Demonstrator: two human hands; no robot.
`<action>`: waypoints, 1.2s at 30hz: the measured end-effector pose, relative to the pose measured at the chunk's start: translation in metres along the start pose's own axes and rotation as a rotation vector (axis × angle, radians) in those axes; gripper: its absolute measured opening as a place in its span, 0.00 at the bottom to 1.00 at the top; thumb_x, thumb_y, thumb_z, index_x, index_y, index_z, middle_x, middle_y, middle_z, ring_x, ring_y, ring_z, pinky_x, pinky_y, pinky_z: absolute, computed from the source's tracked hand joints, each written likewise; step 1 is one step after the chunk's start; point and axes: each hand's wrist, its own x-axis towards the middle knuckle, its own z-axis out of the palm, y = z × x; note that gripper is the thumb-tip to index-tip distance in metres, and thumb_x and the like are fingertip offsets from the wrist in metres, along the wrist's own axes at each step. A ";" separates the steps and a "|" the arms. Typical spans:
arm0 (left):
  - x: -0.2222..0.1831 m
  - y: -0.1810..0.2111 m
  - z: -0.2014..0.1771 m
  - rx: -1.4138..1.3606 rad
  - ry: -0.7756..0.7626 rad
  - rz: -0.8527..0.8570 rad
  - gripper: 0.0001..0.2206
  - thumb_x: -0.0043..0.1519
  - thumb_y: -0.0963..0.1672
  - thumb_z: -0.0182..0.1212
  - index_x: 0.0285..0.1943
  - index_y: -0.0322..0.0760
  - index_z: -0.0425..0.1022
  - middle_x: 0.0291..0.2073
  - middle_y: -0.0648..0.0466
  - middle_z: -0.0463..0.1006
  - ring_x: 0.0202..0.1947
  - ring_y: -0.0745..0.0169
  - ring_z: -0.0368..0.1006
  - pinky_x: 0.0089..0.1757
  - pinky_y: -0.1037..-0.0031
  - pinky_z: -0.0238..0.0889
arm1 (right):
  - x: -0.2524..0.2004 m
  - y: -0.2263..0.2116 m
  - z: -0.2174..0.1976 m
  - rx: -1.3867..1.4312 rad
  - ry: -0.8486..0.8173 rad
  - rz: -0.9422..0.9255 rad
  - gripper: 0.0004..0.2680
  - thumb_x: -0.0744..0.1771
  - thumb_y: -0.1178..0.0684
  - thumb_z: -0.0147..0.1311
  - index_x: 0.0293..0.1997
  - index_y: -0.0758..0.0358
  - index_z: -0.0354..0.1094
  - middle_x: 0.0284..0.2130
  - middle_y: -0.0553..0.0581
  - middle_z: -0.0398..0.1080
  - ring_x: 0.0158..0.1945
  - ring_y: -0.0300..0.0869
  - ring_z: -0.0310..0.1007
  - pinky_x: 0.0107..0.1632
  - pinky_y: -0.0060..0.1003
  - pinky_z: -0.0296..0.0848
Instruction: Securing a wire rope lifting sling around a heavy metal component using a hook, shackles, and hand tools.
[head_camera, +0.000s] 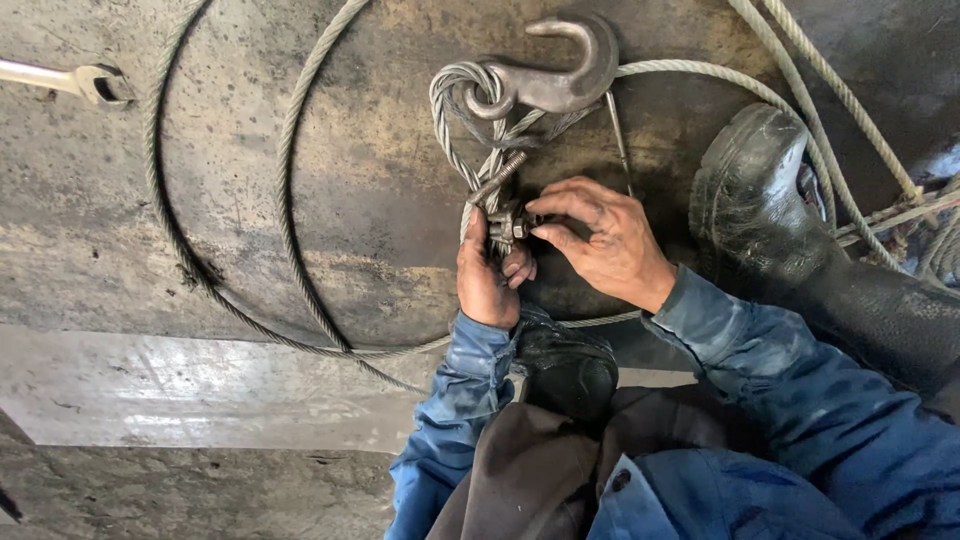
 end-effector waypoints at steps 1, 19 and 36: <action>0.000 0.000 0.000 -0.006 -0.008 0.005 0.18 0.75 0.52 0.44 0.49 0.33 0.70 0.24 0.58 0.67 0.19 0.72 0.55 0.23 0.77 0.50 | 0.000 0.001 0.000 -0.013 0.012 -0.030 0.11 0.65 0.59 0.66 0.51 0.61 0.73 0.48 0.59 0.75 0.49 0.48 0.79 0.48 0.40 0.79; -0.001 0.002 0.006 0.007 0.020 0.004 0.15 0.74 0.51 0.45 0.51 0.36 0.68 0.24 0.58 0.67 0.17 0.72 0.54 0.22 0.77 0.49 | -0.001 0.000 -0.001 -0.070 0.001 -0.103 0.09 0.66 0.63 0.63 0.50 0.62 0.73 0.48 0.60 0.74 0.50 0.49 0.79 0.50 0.38 0.80; 0.001 0.000 0.001 -0.015 0.034 -0.020 0.15 0.74 0.51 0.45 0.54 0.36 0.68 0.24 0.58 0.68 0.18 0.71 0.55 0.23 0.76 0.51 | -0.005 0.005 0.009 0.241 0.004 0.251 0.11 0.65 0.61 0.64 0.52 0.64 0.72 0.46 0.58 0.76 0.44 0.39 0.78 0.44 0.31 0.79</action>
